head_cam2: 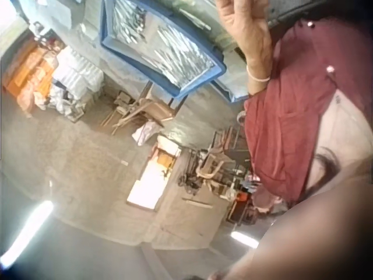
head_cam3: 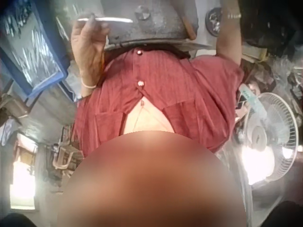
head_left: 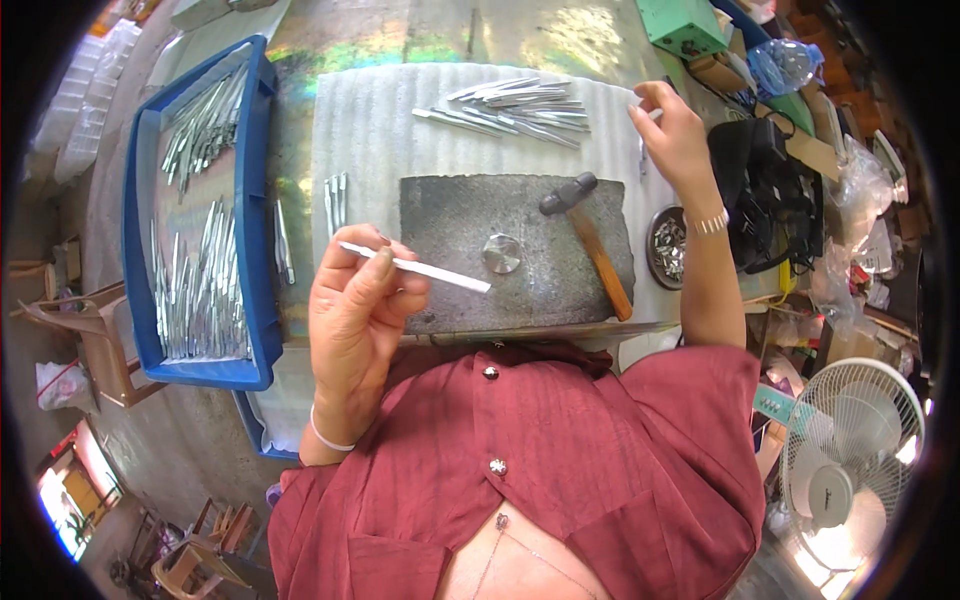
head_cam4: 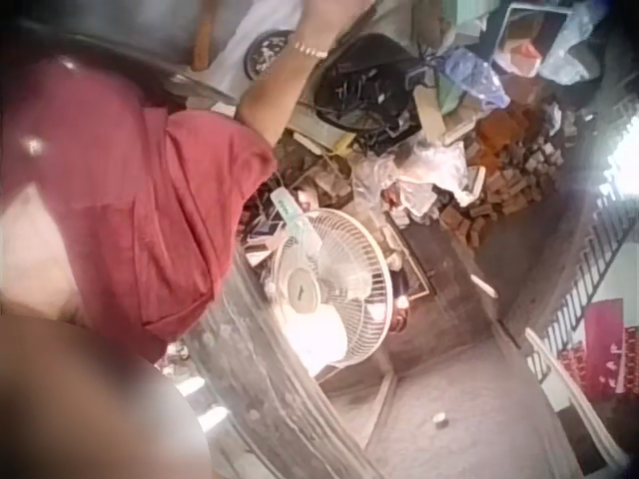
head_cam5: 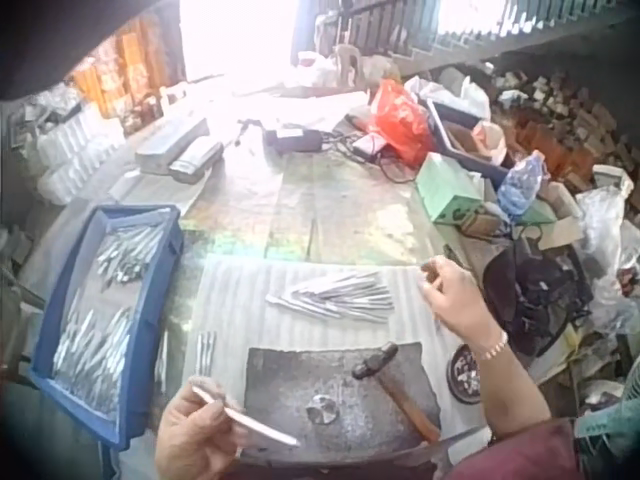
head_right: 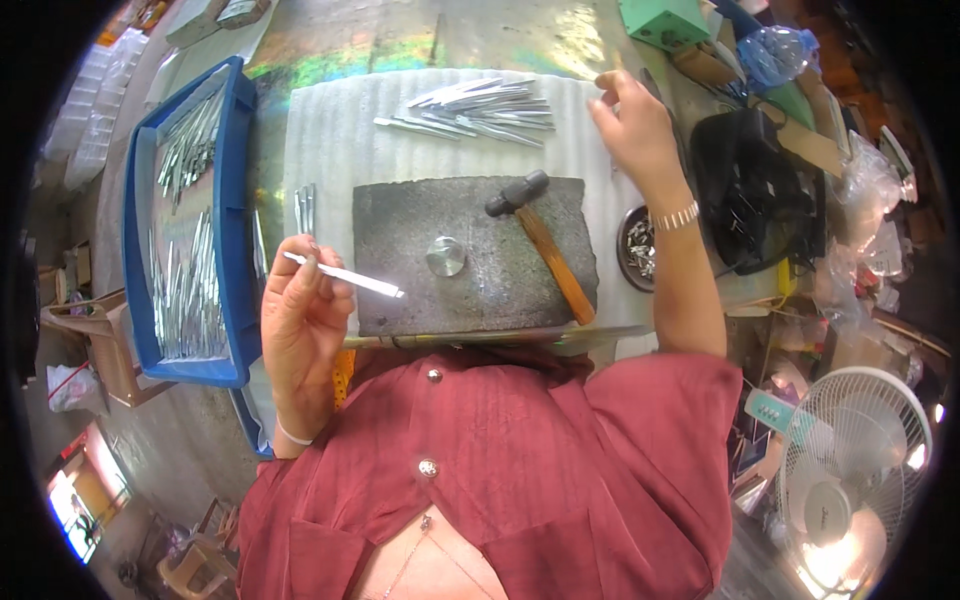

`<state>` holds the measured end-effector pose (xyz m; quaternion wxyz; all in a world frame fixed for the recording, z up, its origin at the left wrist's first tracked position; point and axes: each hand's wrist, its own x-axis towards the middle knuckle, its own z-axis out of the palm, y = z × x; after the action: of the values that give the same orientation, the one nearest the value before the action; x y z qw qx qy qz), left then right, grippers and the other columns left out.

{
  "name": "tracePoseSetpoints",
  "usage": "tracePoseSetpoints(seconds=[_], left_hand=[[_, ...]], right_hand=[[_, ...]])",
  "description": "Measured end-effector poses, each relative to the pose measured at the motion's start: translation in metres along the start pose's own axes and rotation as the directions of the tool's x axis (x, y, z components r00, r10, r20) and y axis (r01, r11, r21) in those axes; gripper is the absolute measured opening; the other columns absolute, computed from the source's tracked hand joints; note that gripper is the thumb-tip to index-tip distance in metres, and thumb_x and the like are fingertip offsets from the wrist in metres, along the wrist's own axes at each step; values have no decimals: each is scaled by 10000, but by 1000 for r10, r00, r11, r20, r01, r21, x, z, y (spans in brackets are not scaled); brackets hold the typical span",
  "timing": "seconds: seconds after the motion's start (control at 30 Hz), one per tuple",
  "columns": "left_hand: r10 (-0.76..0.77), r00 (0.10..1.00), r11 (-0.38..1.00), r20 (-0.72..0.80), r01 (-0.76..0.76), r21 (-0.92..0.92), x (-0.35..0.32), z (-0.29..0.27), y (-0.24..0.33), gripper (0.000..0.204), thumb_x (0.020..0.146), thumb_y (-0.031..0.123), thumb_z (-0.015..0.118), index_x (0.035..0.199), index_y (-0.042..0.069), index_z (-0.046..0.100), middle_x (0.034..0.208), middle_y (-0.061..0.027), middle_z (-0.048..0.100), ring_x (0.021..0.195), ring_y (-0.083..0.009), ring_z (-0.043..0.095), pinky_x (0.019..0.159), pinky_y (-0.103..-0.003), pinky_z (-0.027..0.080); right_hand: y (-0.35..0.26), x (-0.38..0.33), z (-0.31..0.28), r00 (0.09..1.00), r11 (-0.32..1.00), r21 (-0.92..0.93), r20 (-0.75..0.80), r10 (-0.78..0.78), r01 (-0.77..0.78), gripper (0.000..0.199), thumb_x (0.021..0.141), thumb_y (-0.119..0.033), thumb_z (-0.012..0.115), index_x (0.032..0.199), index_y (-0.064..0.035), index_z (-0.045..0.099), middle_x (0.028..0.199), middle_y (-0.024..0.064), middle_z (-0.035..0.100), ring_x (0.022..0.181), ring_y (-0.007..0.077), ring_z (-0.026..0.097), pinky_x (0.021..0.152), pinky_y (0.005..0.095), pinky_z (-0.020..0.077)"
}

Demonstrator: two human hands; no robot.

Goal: Hammering and shaping small metal strips on a stone block anvil.

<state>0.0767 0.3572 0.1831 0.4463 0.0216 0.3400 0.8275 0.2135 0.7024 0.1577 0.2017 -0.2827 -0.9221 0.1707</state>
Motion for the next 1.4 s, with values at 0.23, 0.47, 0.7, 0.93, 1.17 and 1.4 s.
tracePoseSetpoints(seconds=[0.23,0.47,0.7,0.93,1.17,1.4], left_hand=[[-175,981,981,87,182,-73,-7,0,-19,64,896,8,546,944,28,509,952,-147,612,808,-220,668,679,-290,592],[-303,934,866,189,187,464,-30,-8,-10,159,875,3,596,987,-1,483,871,-86,647,783,-121,635,693,-234,512],[-318,927,862,199,195,468,-37,-24,3,175,897,27,575,1029,-14,469,875,-79,656,817,-107,630,713,-229,502],[-356,910,901,212,274,335,-31,-31,10,199,890,13,581,1050,-1,465,916,-82,631,824,-107,625,697,-234,514],[-383,886,912,262,318,259,-15,-27,21,243,902,21,561,1107,5,430,941,-96,624,822,-141,629,684,-252,530],[-404,874,905,270,338,260,0,-22,24,236,914,42,550,1107,2,421,942,-114,622,824,-166,638,678,-262,536]], right_hand=[[-161,-98,-9,838,254,853,508,-201,-456,263,840,-22,640,1094,9,576,879,11,610,635,15,521,533,157,406],[-185,-106,16,759,128,769,639,-127,-626,59,855,-34,636,876,15,609,731,11,589,541,21,479,455,160,354],[-206,-95,25,681,115,687,726,-96,-717,85,885,-71,609,899,13,605,697,-3,590,586,23,514,485,159,385],[-218,-84,30,651,222,656,752,-108,-721,129,907,-97,586,948,18,629,704,-18,587,613,20,499,515,175,395],[-222,-67,31,648,209,647,758,-76,-733,156,909,-116,590,946,25,642,704,-18,590,625,19,496,525,179,400],[-222,-53,29,663,136,663,747,-54,-736,174,914,-136,588,954,23,646,721,-15,603,625,16,506,528,173,409]])
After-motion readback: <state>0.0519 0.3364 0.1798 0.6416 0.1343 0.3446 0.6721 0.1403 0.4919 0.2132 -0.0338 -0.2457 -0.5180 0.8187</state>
